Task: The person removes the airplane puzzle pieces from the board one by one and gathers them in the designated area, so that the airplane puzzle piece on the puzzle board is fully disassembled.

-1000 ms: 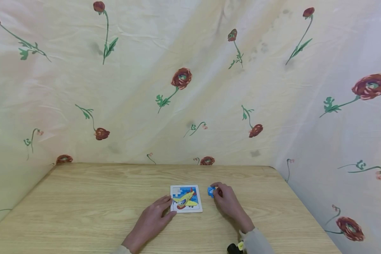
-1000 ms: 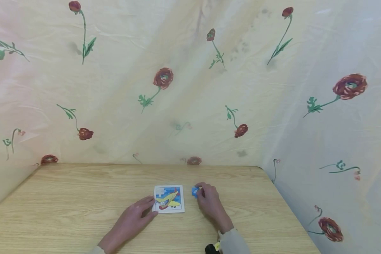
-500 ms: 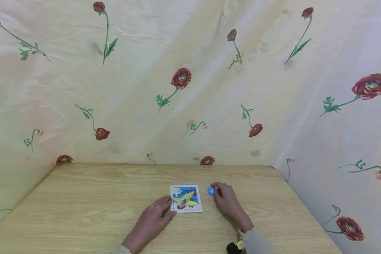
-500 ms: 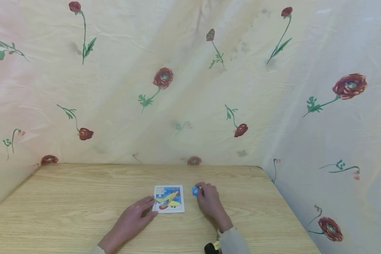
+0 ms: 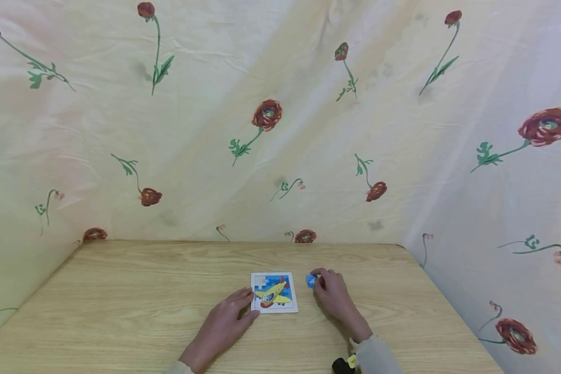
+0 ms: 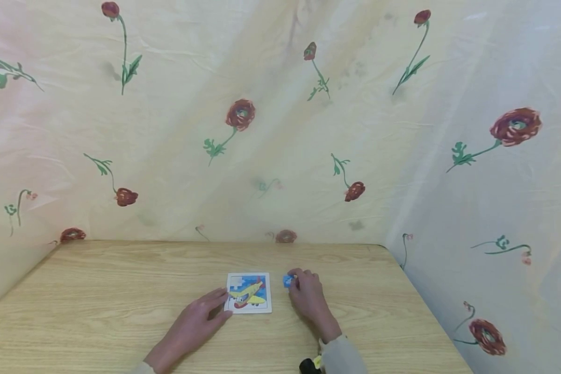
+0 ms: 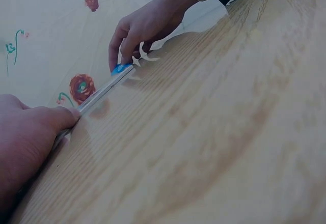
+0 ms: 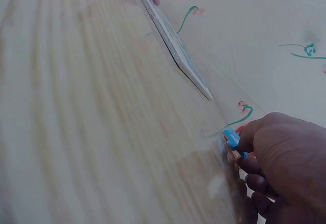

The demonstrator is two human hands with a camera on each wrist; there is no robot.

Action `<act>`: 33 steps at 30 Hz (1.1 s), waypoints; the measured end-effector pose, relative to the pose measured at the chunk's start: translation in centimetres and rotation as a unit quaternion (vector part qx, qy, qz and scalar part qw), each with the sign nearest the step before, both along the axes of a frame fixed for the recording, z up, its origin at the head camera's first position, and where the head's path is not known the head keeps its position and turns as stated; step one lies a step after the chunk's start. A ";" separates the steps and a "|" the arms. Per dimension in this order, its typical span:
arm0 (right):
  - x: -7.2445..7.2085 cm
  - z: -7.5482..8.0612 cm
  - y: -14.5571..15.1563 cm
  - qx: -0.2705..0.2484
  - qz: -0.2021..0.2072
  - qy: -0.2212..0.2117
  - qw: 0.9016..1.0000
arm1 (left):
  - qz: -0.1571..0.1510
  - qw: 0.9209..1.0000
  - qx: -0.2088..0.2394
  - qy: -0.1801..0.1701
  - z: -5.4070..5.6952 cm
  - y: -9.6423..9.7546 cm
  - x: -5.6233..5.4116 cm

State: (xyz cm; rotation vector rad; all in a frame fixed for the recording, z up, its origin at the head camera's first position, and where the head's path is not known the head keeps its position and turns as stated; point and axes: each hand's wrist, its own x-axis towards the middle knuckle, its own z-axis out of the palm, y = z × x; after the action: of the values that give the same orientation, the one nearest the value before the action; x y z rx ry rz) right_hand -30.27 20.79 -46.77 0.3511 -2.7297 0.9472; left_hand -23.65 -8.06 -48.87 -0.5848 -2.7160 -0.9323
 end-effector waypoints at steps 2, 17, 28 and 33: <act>0.0 -0.1 0.0 0.005 -0.002 0.005 1.000 | 0.000 1.000 0.000 0.000 0.0 0.0 0.0; 0.0 -0.5 -0.1 0.030 0.003 0.043 0.999 | -0.003 1.000 0.002 0.002 0.0 -0.1 -0.1; 0.2 -0.4 -0.1 0.034 0.012 0.030 0.999 | -0.002 1.000 -0.002 0.000 -0.1 -0.1 -0.1; 0.2 -0.3 0.0 0.027 0.016 0.028 0.999 | -0.003 1.000 0.000 0.002 -0.2 -0.2 -0.1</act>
State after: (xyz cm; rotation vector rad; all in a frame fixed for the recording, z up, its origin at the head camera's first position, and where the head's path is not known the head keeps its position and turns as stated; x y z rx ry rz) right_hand -30.03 20.79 -47.08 0.4260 -2.7096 0.8592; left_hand -23.76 -8.21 -49.03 -0.5939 -2.7127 -0.9328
